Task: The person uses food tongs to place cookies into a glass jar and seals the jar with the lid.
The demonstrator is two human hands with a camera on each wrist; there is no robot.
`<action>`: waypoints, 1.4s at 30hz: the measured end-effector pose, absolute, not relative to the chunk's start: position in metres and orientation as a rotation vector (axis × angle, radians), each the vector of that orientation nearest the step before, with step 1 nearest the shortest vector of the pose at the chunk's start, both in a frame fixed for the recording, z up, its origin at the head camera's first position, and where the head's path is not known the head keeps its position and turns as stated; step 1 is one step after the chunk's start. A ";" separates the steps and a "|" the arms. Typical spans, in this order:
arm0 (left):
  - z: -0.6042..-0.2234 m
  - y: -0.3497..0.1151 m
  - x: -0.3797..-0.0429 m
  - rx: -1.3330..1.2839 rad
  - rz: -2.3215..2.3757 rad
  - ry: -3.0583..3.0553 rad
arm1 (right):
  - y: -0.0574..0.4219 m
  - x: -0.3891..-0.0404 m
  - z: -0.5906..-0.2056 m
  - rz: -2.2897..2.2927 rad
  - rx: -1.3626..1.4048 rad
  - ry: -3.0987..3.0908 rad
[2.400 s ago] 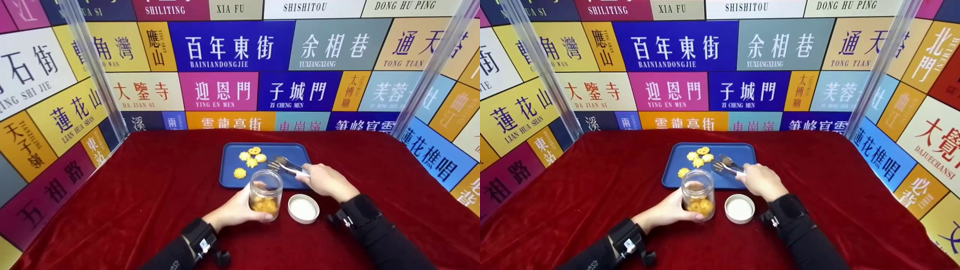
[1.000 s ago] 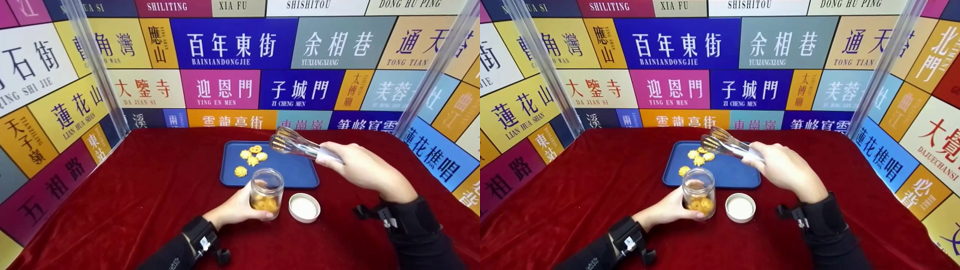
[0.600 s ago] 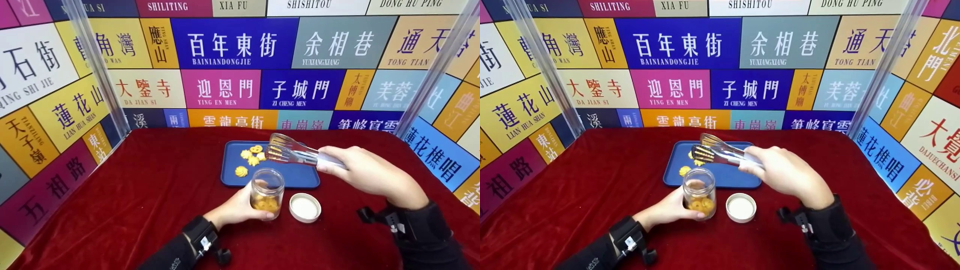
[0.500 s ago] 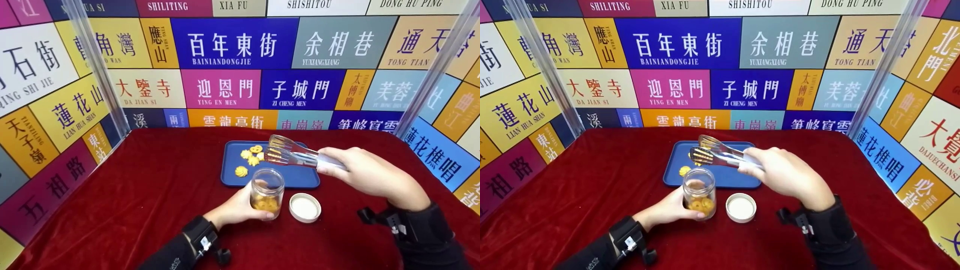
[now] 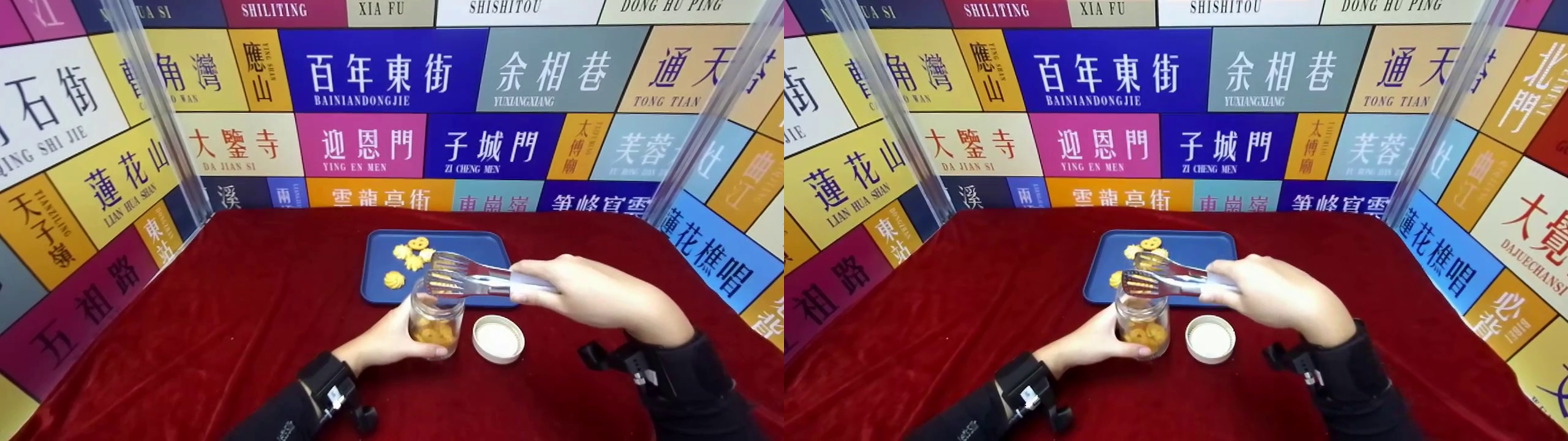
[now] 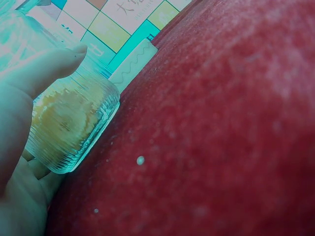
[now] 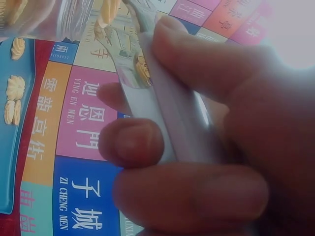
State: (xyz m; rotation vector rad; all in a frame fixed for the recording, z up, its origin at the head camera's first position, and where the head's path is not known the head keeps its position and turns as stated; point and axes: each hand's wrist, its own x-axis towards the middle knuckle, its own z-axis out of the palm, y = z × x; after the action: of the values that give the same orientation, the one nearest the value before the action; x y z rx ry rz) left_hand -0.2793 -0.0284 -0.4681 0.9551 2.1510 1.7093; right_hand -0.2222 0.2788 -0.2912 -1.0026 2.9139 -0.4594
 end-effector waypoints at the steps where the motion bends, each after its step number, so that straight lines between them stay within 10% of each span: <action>1: -0.468 -0.028 -0.279 0.955 1.708 2.153 | 0.279 -0.222 -0.291 -0.458 -1.005 2.913; 42: -0.470 -0.028 -0.280 0.932 1.748 2.102 | 0.282 -0.222 -0.289 -0.498 -0.939 2.871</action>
State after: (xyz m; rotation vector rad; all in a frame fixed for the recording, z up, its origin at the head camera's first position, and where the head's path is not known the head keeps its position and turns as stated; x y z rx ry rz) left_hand -0.2798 -0.0282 -0.4705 0.9319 2.1025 1.7475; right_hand -0.2219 0.2818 -0.2887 -0.9388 2.8712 -0.4980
